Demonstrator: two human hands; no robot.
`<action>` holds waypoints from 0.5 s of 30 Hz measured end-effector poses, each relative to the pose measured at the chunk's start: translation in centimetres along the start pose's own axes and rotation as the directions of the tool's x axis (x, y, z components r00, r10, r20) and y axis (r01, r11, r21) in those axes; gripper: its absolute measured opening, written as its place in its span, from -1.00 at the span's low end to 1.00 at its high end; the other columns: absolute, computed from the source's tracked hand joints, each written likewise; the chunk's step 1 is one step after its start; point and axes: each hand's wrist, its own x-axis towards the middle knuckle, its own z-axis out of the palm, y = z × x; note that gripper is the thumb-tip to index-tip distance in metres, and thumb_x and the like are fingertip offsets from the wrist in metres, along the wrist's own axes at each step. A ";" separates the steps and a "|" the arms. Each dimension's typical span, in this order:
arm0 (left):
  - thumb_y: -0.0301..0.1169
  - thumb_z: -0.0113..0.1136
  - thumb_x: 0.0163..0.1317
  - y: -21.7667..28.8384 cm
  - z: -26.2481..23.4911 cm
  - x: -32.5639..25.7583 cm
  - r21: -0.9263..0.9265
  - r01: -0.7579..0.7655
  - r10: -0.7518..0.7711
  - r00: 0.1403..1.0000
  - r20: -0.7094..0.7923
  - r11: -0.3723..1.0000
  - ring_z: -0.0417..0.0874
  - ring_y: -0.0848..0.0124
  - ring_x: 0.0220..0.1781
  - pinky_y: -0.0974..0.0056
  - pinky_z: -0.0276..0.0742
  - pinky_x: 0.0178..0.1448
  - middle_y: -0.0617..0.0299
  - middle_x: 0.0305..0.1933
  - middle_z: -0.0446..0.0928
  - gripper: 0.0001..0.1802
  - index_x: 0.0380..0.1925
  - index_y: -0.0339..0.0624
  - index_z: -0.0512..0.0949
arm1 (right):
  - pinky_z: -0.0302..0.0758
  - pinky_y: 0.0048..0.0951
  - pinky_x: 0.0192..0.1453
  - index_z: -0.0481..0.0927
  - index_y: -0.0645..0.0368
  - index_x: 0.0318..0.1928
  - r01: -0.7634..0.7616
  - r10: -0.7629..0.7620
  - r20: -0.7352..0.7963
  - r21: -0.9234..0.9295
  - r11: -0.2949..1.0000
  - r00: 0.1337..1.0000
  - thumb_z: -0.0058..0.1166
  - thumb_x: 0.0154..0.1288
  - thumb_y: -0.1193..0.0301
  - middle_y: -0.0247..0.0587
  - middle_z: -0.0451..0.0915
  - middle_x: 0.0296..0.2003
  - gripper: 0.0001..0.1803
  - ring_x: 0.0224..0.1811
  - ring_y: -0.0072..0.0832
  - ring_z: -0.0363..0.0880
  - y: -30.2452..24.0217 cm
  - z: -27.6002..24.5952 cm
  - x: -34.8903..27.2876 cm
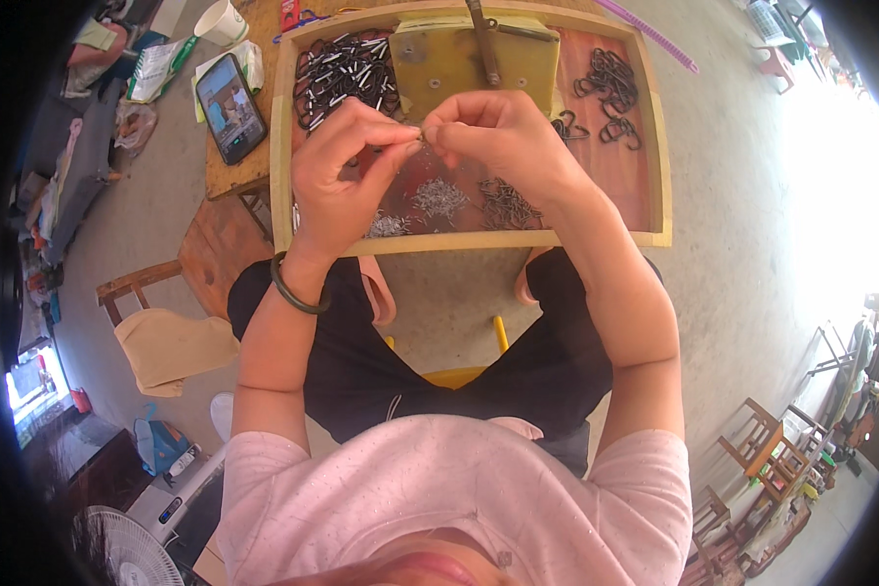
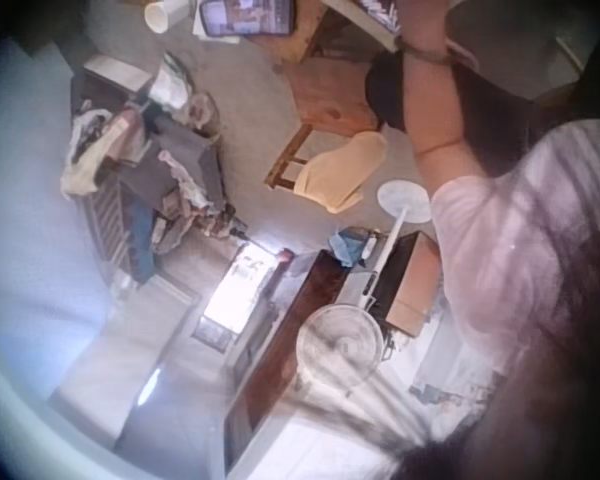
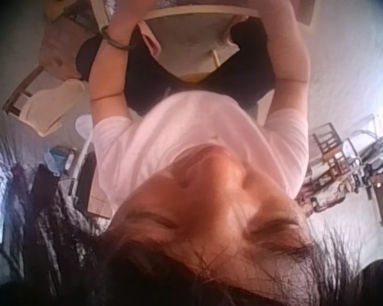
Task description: The person picks up small metal pins from a wooden tray and inserts them into a black component using a manual press tool on the table.
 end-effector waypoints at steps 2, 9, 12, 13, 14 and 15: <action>-0.64 0.43 0.15 0.1 -0.2 0.0 -0.227 0.152 -0.140 0.988 0.069 0.962 0.61 0.59 -0.40 0.46 0.45 -0.42 0.34 -0.33 0.60 -0.85 -0.29 -0.21 0.72 | 0.41 -0.62 -0.22 0.74 0.23 -0.22 -0.003 0.001 0.047 0.033 0.999 0.999 0.25 0.33 0.36 -0.45 0.63 -0.41 -0.81 -0.34 -0.74 0.52 -0.3 0.0 -0.2; -0.60 0.40 0.19 0.1 -0.8 0.8 -0.082 0.151 -0.142 0.984 0.103 0.985 0.65 0.54 -0.36 0.41 0.50 -0.37 0.33 -0.31 0.62 -0.89 -0.28 -0.20 0.71 | 0.42 -0.62 -0.20 0.72 0.29 -0.22 0.028 -0.027 -0.026 0.064 0.998 0.999 0.22 0.32 0.41 -0.46 0.62 -0.41 -0.82 -0.35 -0.75 0.52 0.3 0.5 0.1; -0.60 0.39 0.16 0.2 -0.9 0.8 0.087 -0.038 0.029 0.994 0.108 0.995 0.69 0.36 -0.34 0.31 0.55 -0.31 0.27 -0.30 0.64 -0.87 -0.29 -0.18 0.69 | 0.43 -0.63 -0.22 0.71 0.29 -0.22 0.049 -0.046 -0.053 0.065 0.997 0.998 0.21 0.32 0.42 -0.47 0.61 -0.42 -0.83 -0.36 -0.75 0.51 0.7 0.6 0.2; -0.60 0.38 0.14 0.2 -0.7 0.6 0.147 -0.066 0.054 0.995 0.084 0.987 0.68 0.28 -0.34 0.27 0.55 -0.30 0.25 -0.31 0.63 -0.86 -0.29 -0.18 0.69 | 0.43 -0.63 -0.23 0.71 0.29 -0.22 0.045 -0.041 -0.067 0.064 0.997 0.997 0.21 0.32 0.42 -0.47 0.62 -0.42 -0.83 -0.37 -0.75 0.51 0.8 0.7 0.2; -0.61 0.38 0.12 0.3 -0.5 0.4 0.209 -0.089 0.077 0.995 0.061 0.974 0.67 0.21 -0.33 0.23 0.56 -0.28 0.23 -0.32 0.61 -0.85 -0.30 -0.17 0.68 | 0.43 -0.63 -0.23 0.71 0.29 -0.22 0.043 -0.039 -0.065 0.066 0.997 0.997 0.21 0.32 0.42 -0.47 0.62 -0.42 -0.83 -0.37 -0.75 0.51 0.6 0.7 0.2; -0.61 0.38 0.12 0.2 -0.4 0.3 0.210 -0.086 0.075 0.995 0.062 0.974 0.67 0.21 -0.33 0.23 0.56 -0.28 0.23 -0.32 0.61 -0.85 -0.30 -0.17 0.68 | 0.43 -0.63 -0.24 0.71 0.29 -0.22 0.024 -0.022 -0.077 0.024 0.999 0.997 0.22 0.31 0.41 -0.47 0.62 -0.42 -0.83 -0.37 -0.75 0.51 0.3 0.8 0.1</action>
